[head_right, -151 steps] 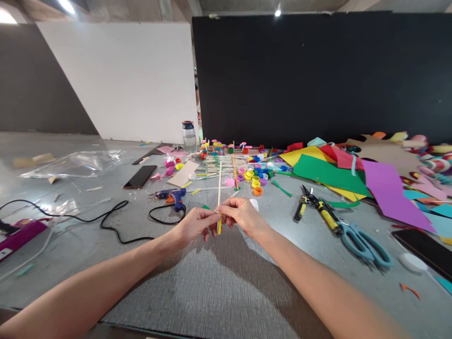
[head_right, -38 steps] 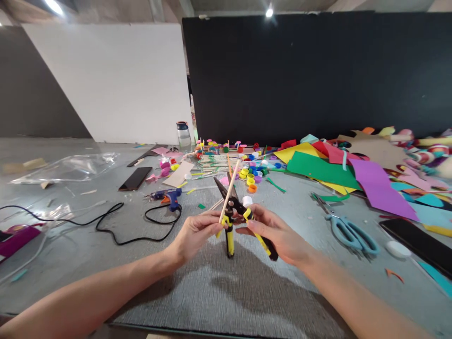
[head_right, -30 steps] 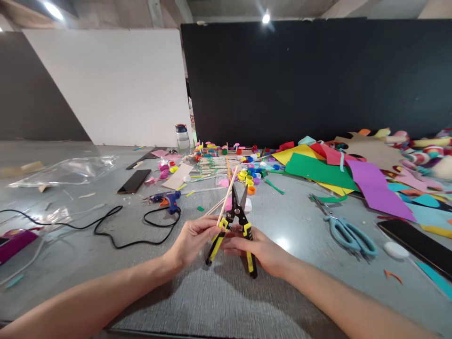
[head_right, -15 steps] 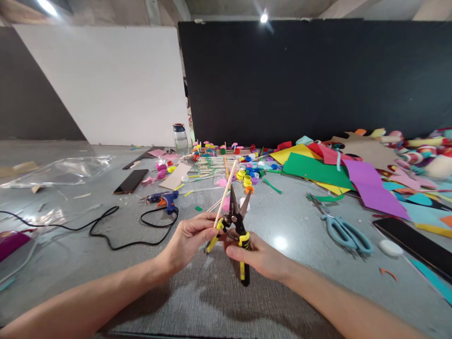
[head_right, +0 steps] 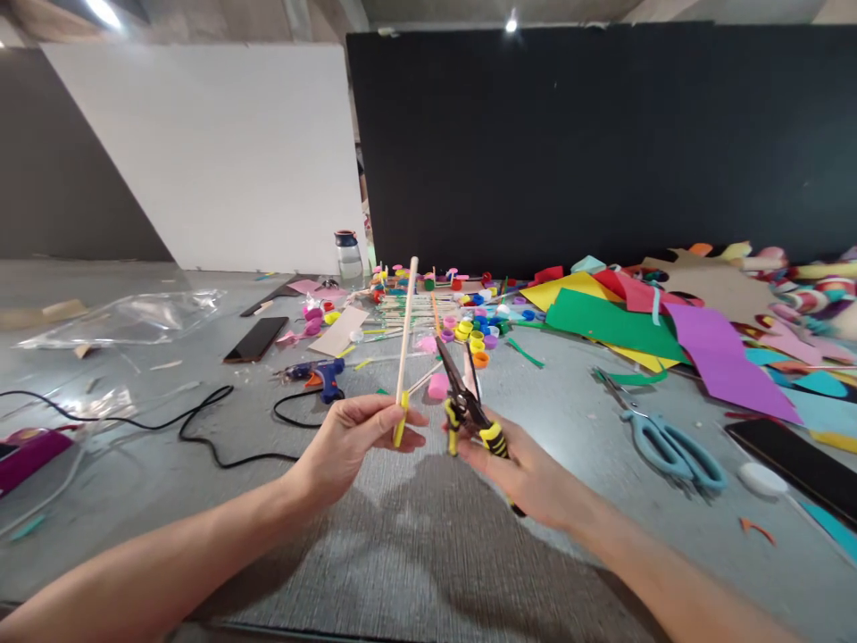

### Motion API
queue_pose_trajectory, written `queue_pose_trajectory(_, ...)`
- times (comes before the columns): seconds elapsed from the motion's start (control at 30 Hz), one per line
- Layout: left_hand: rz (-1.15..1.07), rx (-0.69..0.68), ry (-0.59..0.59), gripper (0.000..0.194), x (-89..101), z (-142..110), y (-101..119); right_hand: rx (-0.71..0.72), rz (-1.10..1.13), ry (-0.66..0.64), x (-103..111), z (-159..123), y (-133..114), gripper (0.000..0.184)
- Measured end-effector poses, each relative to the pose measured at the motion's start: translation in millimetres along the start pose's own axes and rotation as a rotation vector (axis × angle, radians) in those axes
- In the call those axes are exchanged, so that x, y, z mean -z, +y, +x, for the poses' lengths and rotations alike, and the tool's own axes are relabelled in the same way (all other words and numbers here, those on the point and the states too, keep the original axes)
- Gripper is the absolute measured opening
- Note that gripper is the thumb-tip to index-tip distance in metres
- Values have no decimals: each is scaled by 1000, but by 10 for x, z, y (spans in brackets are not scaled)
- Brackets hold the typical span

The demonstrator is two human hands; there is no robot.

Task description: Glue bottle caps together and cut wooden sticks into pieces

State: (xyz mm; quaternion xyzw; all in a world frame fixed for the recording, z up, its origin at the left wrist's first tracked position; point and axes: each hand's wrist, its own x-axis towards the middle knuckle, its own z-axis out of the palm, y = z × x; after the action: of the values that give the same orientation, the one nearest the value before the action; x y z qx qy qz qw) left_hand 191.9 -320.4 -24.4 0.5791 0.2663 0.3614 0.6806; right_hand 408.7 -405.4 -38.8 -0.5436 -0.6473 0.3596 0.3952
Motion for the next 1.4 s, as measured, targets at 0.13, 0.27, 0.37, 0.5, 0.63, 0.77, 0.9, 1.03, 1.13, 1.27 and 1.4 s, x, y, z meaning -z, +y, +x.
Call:
queue_pose_trajectory(0.13, -49, 118, -9, 32, -14, 17, 8, -19, -405, 126, 170, -41, -43, 23)
queue_pose_trajectory(0.27, -55, 143, -34, 31, -6, 46, -11, -8, -469, 133, 231, -74, 1, 25)
queue_pose_trajectory(0.37, -62, 136, -63, 31, 7, 53, -24, -6, -474, 110, 252, -102, -12, 39)
queue_pose_trajectory(0.5, -70, 124, -67, 34, 12, 42, -25, -44, -590, 98, 318, -122, -82, 33)
queue_pose_trajectory(0.63, -69, 136, -95, 34, 7, 31, -32, -46, -678, 98, 351, -99, -104, 27)
queue_pose_trajectory(0.77, -61, 228, -159, 31, -3, 22, -53, -65, -640, -11, 289, -57, -98, 17)
queue_pose_trajectory(0.9, -79, 284, -195, 30, -13, 16, -56, -68, -628, -65, 244, -33, -102, 16)
queue_pose_trajectory(1.03, -92, 316, -221, 30, -18, 15, -53, -48, -625, -78, 249, -27, -94, 17)
queue_pose_trajectory(1.13, -101, 325, -226, 29, -19, 14, -52, -41, -627, -81, 253, -23, -88, 18)
queue_pose_trajectory(1.27, -105, 325, -227, 29, -24, 14, -53, -26, -619, -80, 253, -18, -87, 18)
queue_pose_trajectory(1.4, -105, 321, -228, 31, -29, 16, -61, -25, -604, -81, 255, -20, -87, 15)
